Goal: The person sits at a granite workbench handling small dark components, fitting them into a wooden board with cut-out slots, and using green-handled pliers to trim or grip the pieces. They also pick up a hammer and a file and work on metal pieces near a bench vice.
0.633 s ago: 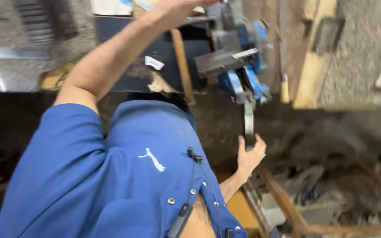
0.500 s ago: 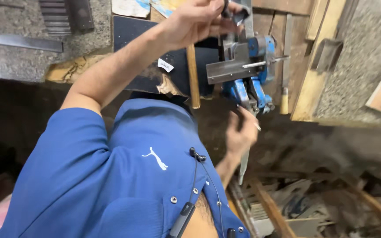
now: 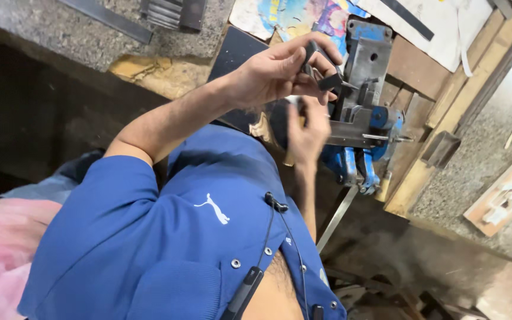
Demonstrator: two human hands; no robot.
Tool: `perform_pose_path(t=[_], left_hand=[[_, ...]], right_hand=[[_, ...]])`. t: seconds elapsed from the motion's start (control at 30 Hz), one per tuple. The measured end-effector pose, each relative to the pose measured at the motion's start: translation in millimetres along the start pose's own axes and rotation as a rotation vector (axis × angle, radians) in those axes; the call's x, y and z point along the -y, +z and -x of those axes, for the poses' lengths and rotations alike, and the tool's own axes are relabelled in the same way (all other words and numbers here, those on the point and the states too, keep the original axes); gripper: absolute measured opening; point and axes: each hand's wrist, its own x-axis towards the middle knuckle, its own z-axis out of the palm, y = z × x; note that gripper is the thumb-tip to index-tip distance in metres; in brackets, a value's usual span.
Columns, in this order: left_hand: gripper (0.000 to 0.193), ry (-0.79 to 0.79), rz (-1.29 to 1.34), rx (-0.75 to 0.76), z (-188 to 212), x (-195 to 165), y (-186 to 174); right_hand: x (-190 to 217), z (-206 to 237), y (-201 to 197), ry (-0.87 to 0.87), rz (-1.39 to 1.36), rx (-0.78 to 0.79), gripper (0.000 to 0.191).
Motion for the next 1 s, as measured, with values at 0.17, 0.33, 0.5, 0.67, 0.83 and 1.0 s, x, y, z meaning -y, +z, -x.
perform_pose_path(t=[0.17,0.33,0.5,0.67,0.83,1.0], left_hand=[[0.053,0.07,-0.033,-0.026,8.6,-14.8,15.9],[0.055,0.073,-0.167,-0.034,7.4,-35.7,44.3],[0.062,0.042,-0.488,-0.049,11.7,-44.0,57.0],[0.053,0.093,-0.447,0.052,11.4,-43.4,59.5],[0.053,0.067,-0.406,0.071,10.8,-41.6,58.6],[0.053,0.01,-0.481,0.074,11.4,-44.1,58.7]], right_hand=[[80.0,-7.5,-77.7,-0.224,0.054,-0.246,0.031],[121.8,-27.5,-96.1,-0.328,0.036,-0.404,0.029],[134.3,-31.6,-92.3,-0.331,0.122,-0.332,0.026],[133.7,-29.9,-90.7,-0.355,0.094,-0.356,0.026],[132.8,-24.3,-94.0,-0.348,0.133,-0.345,0.026],[137.3,-17.7,-91.6,-0.332,0.12,-0.361,0.031]])
